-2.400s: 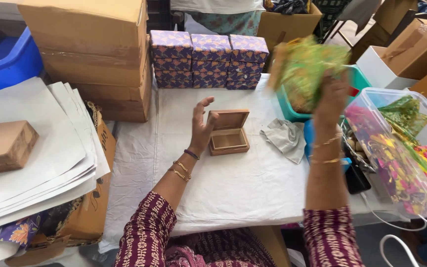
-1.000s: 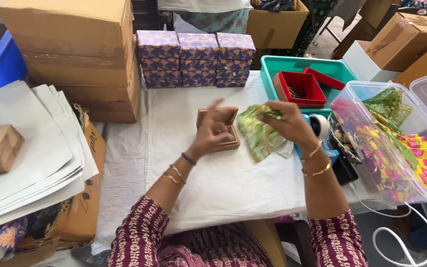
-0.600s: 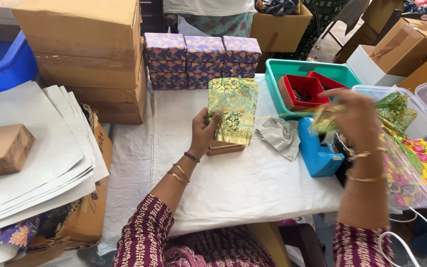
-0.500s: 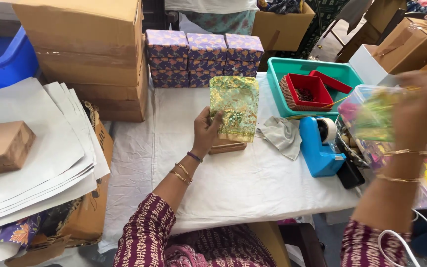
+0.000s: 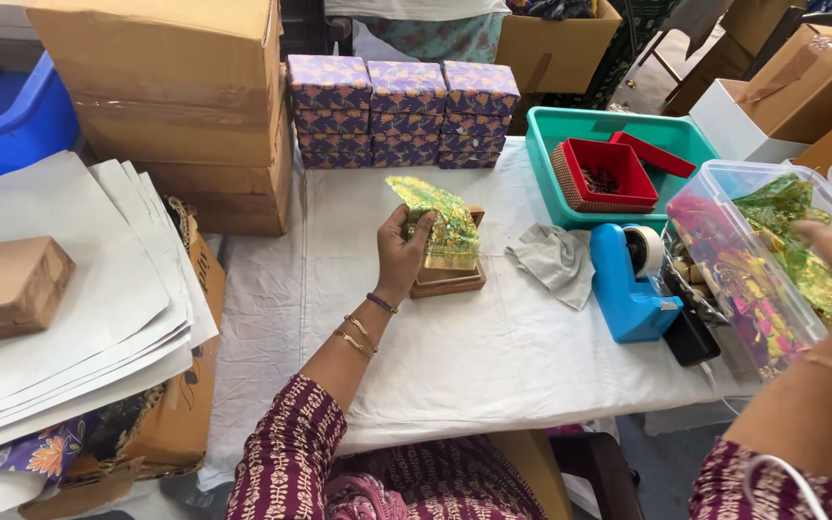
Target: The person wipes a small wooden box with a white cloth, places a green decorative pouch inside, and closes the box. Then the person wraps the box in purple floral wrapping paper, folds the edges, and secures the package with clear tape.
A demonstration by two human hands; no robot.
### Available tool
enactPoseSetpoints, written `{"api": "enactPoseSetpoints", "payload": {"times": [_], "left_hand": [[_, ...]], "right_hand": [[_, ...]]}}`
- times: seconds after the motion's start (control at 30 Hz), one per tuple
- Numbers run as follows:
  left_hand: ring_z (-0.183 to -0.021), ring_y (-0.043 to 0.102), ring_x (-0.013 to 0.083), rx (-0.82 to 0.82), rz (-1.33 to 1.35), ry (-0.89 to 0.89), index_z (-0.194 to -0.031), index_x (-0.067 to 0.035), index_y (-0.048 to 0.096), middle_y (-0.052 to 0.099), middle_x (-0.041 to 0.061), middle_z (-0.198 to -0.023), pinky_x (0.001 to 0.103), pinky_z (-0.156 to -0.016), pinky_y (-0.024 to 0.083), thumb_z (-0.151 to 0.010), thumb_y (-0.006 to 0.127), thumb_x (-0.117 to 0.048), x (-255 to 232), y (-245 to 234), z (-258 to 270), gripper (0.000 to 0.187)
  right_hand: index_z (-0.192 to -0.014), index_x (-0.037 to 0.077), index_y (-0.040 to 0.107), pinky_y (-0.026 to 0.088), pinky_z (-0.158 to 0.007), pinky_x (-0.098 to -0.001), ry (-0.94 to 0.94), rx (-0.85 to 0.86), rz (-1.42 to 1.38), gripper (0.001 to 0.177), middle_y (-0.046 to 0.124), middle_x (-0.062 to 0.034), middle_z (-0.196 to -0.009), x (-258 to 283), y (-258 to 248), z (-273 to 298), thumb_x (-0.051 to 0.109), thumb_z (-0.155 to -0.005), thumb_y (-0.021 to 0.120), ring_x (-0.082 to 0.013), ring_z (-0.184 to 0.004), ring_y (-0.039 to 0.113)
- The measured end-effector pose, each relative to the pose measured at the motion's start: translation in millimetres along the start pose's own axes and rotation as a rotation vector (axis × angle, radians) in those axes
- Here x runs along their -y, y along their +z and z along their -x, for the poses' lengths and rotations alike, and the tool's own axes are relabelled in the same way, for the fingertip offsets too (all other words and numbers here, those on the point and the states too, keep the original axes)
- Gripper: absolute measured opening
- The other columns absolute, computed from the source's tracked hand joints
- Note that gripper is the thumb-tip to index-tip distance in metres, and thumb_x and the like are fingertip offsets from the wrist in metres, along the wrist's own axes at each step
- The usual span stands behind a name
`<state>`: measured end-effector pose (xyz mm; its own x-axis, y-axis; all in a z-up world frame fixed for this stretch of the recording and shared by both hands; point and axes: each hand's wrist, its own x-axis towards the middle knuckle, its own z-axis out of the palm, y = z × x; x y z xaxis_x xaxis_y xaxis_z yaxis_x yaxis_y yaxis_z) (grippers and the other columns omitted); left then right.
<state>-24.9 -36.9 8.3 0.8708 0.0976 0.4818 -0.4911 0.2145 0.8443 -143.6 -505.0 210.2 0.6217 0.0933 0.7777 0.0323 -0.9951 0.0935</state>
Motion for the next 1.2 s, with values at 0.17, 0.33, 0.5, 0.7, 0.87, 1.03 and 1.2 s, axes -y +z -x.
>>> {"api": "enactPoseSetpoints", "payload": {"times": [0.17, 0.33, 0.5, 0.7, 0.87, 1.03, 1.2], "left_hand": [[-0.06, 0.033, -0.0019, 0.001, 0.115, -0.056, -0.075, -0.012, 0.05, 0.043, -0.011, -0.066, 0.021, -0.05, 0.028, -0.099, 0.075, -0.028, 22.8, -3.4, -2.2, 0.039], [-0.063, 0.048, -0.0012, -0.014, 0.367, -0.235, -0.085, -0.01, 0.061, 0.058, -0.009, -0.074, 0.019, -0.055, 0.042, -0.099, 0.07, -0.027, -21.8, 1.3, -3.2, 0.024], [-0.072, 0.057, 0.0032, -0.048, 0.385, -0.16, -0.109, -0.01, 0.06, 0.064, -0.005, -0.088, 0.021, -0.06, 0.051, -0.097, 0.069, -0.043, -5.1, -7.4, -4.4, 0.036], [-0.116, 0.057, 0.0158, 0.122, -0.207, 0.395, -0.136, -0.007, 0.051, 0.06, 0.009, -0.127, 0.036, -0.1, 0.049, -0.086, 0.07, -0.068, -34.6, -12.6, -0.2, 0.08], [-0.116, 0.065, 0.0235, 0.35, -0.501, 0.47, -0.124, -0.008, 0.071, 0.077, 0.007, -0.115, 0.045, -0.111, 0.044, -0.085, 0.08, -0.052, -17.4, -10.6, 2.5, 0.059], [-0.1, 0.069, 0.0207, 0.248, -0.425, 0.24, -0.105, -0.01, 0.078, 0.079, 0.006, -0.1, 0.034, -0.097, 0.05, -0.091, 0.079, -0.028, -8.1, -7.6, 0.8, 0.023], [-0.078, 0.063, 0.0181, 0.188, -0.53, 0.231, -0.08, -0.006, 0.073, 0.073, 0.005, -0.076, 0.034, -0.079, 0.049, -0.083, 0.086, -0.025, -24.3, 0.6, 2.6, 0.023]], "right_hand": [[-0.136, 0.012, 0.069, 0.051, -0.103, -0.0439, -0.079, 0.267, -0.275, 0.059, 0.072, -0.0142, -0.123, 151.0, 18.5, -2.6, 0.019, -0.081, 0.087, -0.0337, -0.11, 0.068], [-0.121, 0.008, 0.071, 0.055, -0.09, -0.0411, -0.401, 0.334, -0.649, 0.058, 0.073, -0.013, -0.116, 295.2, 82.1, 17.2, 0.031, -0.071, 0.09, -0.0279, -0.105, 0.069], [-0.107, 0.005, 0.074, 0.054, -0.081, -0.0338, -0.286, 0.244, -0.979, 0.027, 0.074, -0.0058, -0.098, 309.7, 148.2, 36.6, 0.011, -0.081, 0.078, -0.0186, -0.091, 0.067], [-0.088, 0.001, 0.069, 0.043, -0.061, -0.0215, 0.098, 0.468, -1.452, 0.016, 0.061, 0.0058, -0.076, 268.8, 214.8, 63.3, 0.013, -0.099, 0.07, -0.0016, -0.071, 0.051], [-0.077, 0.002, 0.062, 0.033, -0.057, -0.0196, 0.286, 0.656, -1.586, 0.04, 0.051, 0.011, -0.074, 249.0, 223.3, 65.1, 0.024, -0.11, 0.066, 0.0007, -0.069, 0.04], [-0.1, 0.004, 0.07, 0.046, -0.066, -0.0196, 0.129, 0.595, -1.457, 0.02, 0.065, 0.0064, -0.087, 264.7, 180.9, 43.0, 0.02, -0.091, 0.079, -0.0018, -0.078, 0.055], [-0.123, 0.005, 0.058, 0.052, -0.078, -0.0222, -0.03, 0.253, -1.324, 0.053, 0.068, -0.0011, -0.108, 282.1, 156.0, 34.4, 0.014, -0.079, 0.087, -0.0096, -0.096, 0.066]]}}
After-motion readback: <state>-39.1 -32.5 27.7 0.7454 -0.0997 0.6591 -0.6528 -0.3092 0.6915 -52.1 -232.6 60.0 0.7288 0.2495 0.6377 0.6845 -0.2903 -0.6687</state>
